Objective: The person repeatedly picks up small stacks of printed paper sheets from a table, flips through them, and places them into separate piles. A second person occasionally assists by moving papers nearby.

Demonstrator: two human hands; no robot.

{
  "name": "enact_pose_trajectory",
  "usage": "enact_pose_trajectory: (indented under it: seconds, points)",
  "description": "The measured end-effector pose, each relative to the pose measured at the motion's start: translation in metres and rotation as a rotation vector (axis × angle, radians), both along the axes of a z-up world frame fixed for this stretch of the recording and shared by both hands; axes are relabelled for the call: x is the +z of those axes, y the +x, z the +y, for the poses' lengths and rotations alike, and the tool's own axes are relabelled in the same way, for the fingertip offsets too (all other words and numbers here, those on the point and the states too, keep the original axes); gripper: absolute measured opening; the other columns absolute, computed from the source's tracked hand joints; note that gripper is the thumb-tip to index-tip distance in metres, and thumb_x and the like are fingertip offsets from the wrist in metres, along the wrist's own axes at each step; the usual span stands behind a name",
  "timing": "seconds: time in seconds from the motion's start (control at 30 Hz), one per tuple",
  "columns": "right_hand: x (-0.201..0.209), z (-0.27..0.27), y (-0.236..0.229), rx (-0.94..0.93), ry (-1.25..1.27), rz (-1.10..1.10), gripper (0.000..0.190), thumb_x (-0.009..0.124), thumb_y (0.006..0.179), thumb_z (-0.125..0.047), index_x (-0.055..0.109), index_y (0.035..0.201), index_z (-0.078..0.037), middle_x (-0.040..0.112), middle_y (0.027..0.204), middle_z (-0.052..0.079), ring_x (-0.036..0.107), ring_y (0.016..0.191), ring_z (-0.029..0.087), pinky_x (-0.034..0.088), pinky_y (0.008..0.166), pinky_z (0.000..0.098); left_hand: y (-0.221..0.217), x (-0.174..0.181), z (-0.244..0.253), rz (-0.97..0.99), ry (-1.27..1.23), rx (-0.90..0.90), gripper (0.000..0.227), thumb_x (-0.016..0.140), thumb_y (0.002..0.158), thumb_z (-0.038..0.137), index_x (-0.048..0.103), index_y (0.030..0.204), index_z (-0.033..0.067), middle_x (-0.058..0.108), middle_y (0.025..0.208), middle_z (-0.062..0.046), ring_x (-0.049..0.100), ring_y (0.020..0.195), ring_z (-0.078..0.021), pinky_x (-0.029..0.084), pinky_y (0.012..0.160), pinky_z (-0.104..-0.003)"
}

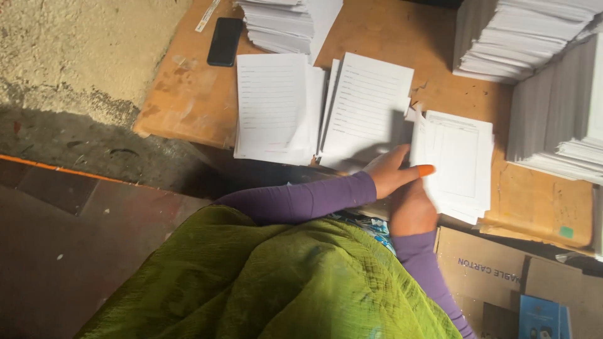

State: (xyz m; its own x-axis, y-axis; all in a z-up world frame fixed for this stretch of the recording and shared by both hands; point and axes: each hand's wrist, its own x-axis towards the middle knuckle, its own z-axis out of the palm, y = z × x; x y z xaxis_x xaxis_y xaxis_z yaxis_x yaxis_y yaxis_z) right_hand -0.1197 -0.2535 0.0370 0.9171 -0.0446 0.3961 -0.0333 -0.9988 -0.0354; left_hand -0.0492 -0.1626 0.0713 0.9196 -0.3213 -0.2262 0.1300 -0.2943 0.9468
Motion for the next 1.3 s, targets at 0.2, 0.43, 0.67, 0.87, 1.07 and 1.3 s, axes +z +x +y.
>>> enact_pose_trajectory:
  seconds: [0.2, 0.43, 0.67, 0.87, 1.07, 1.3]
  points:
    - [0.042, -0.035, -0.01, 0.128, 0.517, -0.366, 0.037, 0.075, 0.093, -0.023, 0.066, 0.122, -0.001, 0.07, 0.107, 0.02, 0.067, 0.094, 0.039, 0.053, 0.082, 0.0456, 0.012, -0.099, 0.008, -0.548, -0.275, 0.199, 0.039, 0.063, 0.093, 0.01, 0.058, 0.131, 0.0059, 0.064, 0.122, -0.017, 0.055, 0.123, -0.0249, 0.042, 0.107, -0.043]
    - [-0.032, -0.082, 0.027, 0.384, 1.467, -0.087, 0.06, 0.074, 0.075, 0.006, 0.053, 0.131, -0.001, 0.062, 0.122, 0.016, 0.056, 0.12, 0.033, 0.047, 0.099, 0.0499, 0.025, -0.154, 0.072, -0.76, -0.437, 0.041, 0.045, 0.042, 0.095, -0.006, 0.04, 0.14, -0.0089, 0.052, 0.132, -0.03, 0.052, 0.122, -0.0366, 0.043, 0.103, -0.053]
    - [0.022, -0.044, 0.024, 0.504, 1.514, -0.128, 0.017, 0.072, 0.078, -0.006, 0.071, 0.092, 0.004, 0.07, 0.089, 0.021, 0.069, 0.093, 0.03, 0.053, 0.089, 0.0413, -0.033, 0.017, 0.083, -0.799, -0.425, -0.081, 0.024, 0.042, 0.102, 0.007, 0.06, 0.117, 0.0019, 0.069, 0.115, -0.013, 0.066, 0.108, -0.0261, 0.056, 0.092, -0.039]
    - [0.014, -0.052, 0.027, 0.595, 1.457, -0.168, 0.032, 0.072, 0.082, -0.023, 0.069, 0.09, 0.007, 0.07, 0.091, 0.024, 0.069, 0.092, 0.036, 0.053, 0.089, 0.0465, -0.032, 0.021, 0.08, -0.86, -0.471, -0.071, 0.028, 0.04, 0.102, 0.015, 0.063, 0.11, 0.0003, 0.071, 0.11, -0.016, 0.068, 0.103, -0.029, 0.056, 0.09, -0.04]
    - [-0.023, -0.069, 0.033, 0.664, 1.497, -0.18, 0.076, 0.061, 0.074, -0.064, 0.067, 0.093, 0.01, 0.069, 0.094, 0.025, 0.069, 0.094, 0.034, 0.052, 0.09, 0.0439, -0.034, 0.023, 0.076, -0.86, -0.431, -0.102, 0.033, 0.04, 0.101, 0.023, 0.064, 0.11, 0.0029, 0.071, 0.11, -0.014, 0.068, 0.105, -0.0279, 0.055, 0.089, -0.038]
    - [-0.089, -0.098, 0.038, 0.346, 1.581, -0.39, 0.017, 0.077, 0.075, 0.003, 0.071, 0.09, -0.001, 0.068, 0.086, 0.008, 0.064, 0.088, 0.016, 0.052, 0.087, 0.0362, -0.02, -0.003, 0.086, -0.814, -0.179, -0.186, 0.027, 0.045, 0.1, 0.007, 0.06, 0.122, 0.0091, 0.068, 0.115, -0.011, 0.064, 0.105, -0.0338, 0.052, 0.092, -0.047]
